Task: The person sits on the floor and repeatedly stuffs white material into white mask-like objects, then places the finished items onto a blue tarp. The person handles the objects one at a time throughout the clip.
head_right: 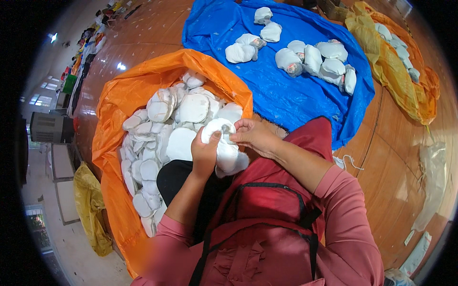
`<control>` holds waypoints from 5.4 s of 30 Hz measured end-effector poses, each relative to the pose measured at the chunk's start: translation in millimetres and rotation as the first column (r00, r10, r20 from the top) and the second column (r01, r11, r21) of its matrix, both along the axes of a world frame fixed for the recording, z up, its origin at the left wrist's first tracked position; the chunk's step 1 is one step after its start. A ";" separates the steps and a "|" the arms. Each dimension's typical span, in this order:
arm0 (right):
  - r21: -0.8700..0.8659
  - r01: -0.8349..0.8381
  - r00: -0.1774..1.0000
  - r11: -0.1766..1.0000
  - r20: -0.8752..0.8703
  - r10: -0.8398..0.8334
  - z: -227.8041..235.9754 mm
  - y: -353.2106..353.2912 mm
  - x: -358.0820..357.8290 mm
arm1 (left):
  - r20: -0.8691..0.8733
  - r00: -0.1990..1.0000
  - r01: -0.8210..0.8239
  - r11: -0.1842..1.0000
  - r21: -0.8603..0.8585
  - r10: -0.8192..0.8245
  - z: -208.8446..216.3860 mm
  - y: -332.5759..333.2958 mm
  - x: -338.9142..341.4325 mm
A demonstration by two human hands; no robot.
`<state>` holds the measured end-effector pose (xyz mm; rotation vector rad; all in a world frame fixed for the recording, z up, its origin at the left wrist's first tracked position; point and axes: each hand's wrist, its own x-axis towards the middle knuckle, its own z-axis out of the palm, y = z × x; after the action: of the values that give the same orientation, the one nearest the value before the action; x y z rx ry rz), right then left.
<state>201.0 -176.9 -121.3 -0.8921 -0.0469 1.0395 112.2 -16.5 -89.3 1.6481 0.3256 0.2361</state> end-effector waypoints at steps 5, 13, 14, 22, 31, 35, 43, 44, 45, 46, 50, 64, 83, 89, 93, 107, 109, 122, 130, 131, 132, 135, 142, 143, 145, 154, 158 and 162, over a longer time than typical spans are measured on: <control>-0.027 0.269 0.909 0.963 0.339 -0.244 -5.3 8.1 -9.0 | 0.045 0.998 0.019 0.960 0.280 -0.033 1.3 -16.7 -4.6; -0.224 0.232 0.930 0.947 0.337 -0.148 -14.1 1.1 -0.6 | -0.007 0.998 0.063 0.862 0.502 -0.069 1.0 -11.5 -3.5; -0.269 0.271 0.882 0.924 0.453 -0.126 -21.2 1.2 0.1 | -0.011 0.997 0.069 0.829 0.554 -0.076 0.0 -10.0 -3.9; -0.334 0.264 0.759 0.905 0.651 0.019 -32.8 -0.4 3.7 | -0.012 0.999 0.051 0.882 0.468 -0.051 14.3 -3.9 -6.5; -0.145 0.224 0.809 0.964 0.579 -0.100 -9.4 -3.0 7.5 | -0.080 0.994 -0.085 0.979 -0.188 0.071 8.5 6.7 0.4; -0.121 0.432 0.358 0.894 0.932 -0.047 3.2 -4.3 5.2 | -0.038 0.991 -0.118 0.972 0.202 0.129 2.1 8.6 -1.0; -0.236 0.231 0.653 0.944 0.757 0.029 -6.5 1.1 -3.6 | 0.074 0.990 -0.135 0.958 0.253 0.120 -1.5 -0.6 0.1; -0.232 0.185 0.735 0.955 0.677 0.022 -6.3 1.2 -5.8 | 0.081 0.990 -0.130 0.961 0.242 0.114 -1.2 -0.9 -0.7; -0.222 0.139 0.808 0.965 0.589 0.019 -6.2 1.2 -7.7 | 0.075 0.991 -0.123 0.962 0.245 0.108 -0.6 -0.9 -1.7; -0.207 0.095 0.870 0.974 0.492 0.020 -6.1 1.0 -9.2 | 0.068 0.992 -0.116 0.962 0.249 0.102 0.0 -0.8 -2.9; -0.134 -0.113 0.971 0.984 0.194 0.138 0.6 -2.0 -4.9 | 0.052 0.997 -0.081 0.892 0.445 0.065 -4.7 -0.8 -6.5; 0.220 0.046 0.979 0.974 -0.206 0.000 23.0 -3.6 0.2 | -0.025 0.986 0.165 0.956 0.241 -0.164 -3.9 10.3 3.5; -0.064 0.324 0.930 0.944 0.207 -0.305 -15.7 -3.7 6.6 | 0.100 0.991 -0.020 0.646 0.763 -0.087 -3.4 -9.4 -1.0; 0.072 0.253 0.966 0.965 0.044 -0.256 2.9 -10.0 12.8 | 0.017 0.989 0.122 0.879 0.461 -0.147 3.0 -3.1 3.9; 0.249 0.197 0.980 0.948 -0.044 -0.192 21.8 -12.2 12.4 | -0.001 0.981 0.190 0.956 0.224 -0.195 6.9 -2.1 5.7; 0.246 0.098 0.995 0.964 0.003 -0.102 2.5 -14.8 18.5 | 0.211 0.964 -0.007 0.779 0.627 -0.161 11.9 -9.2 1.5; 0.085 0.116 0.988 0.990 0.093 -0.124 4.8 -12.7 17.3 | 0.204 0.966 -0.012 0.758 0.652 -0.160 15.3 -12.1 0.7; -0.189 0.369 0.643 0.910 0.759 -0.102 -44.7 7.3 2.1 | 0.307 0.886 0.024 0.694 0.720 -0.349 9.3 -9.3 -9.2; -0.253 0.301 0.887 0.919 0.428 -0.173 -15.6 -2.7 16.3 | 0.340 0.940 -0.283 0.513 0.811 -0.019 -8.2 -2.8 4.0; -0.233 0.204 0.935 0.951 0.335 -0.119 -4.0 -5.0 12.7 | 0.358 0.933 -0.304 0.484 0.820 -0.021 -8.8 -1.3 5.8; -0.201 0.104 0.970 0.974 0.239 -0.055 6.2 -4.4 8.0 | 0.339 0.940 -0.289 0.449 0.846 -0.034 -9.0 -0.7 5.2; -0.166 0.012 0.990 0.986 0.142 0.012 11.7 1.7 -0.8 | 0.291 0.954 -0.243 0.376 0.894 -0.074 -7.3 -2.9 2.7; -0.315 -0.163 0.969 0.935 0.128 0.213 10.6 -2.4 2.6 | 0.282 0.950 -0.225 0.334 0.915 -0.134 5.7 -11.0 -3.9; -0.296 -0.164 0.973 0.941 0.106 0.203 10.1 -3.0 1.5 | 0.282 0.951 -0.226 0.328 0.917 -0.131 6.4 -11.5 -4.4; -0.209 -0.086 0.986 0.974 0.122 0.113 1.3 -1.5 2.2 | 0.277 0.952 -0.216 0.353 0.910 -0.130 5.2 -11.7 -2.3; -0.041 0.086 0.955 0.995 0.287 -0.071 -1.4 0.9 6.1 | 0.008 0.986 0.167 0.986 0.028 -0.167 0.1 -12.1 -1.2; -0.198 -0.018 0.905 0.980 0.414 0.100 -14.7 0.8 2.4 | -0.180 0.976 0.142 0.982 0.121 -0.119 -6.0 -5.5 0.5; -0.273 -0.050 0.784 0.961 0.586 0.207 -14.0 2.4 -3.2 | 0.023 0.996 0.047 0.748 0.662 -0.084 -14.3 -8.8 -0.1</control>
<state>197.8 -174.4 -135.4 -1.4473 -0.5464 0.8520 112.1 -25.4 -103.6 2.3545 0.1419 0.3694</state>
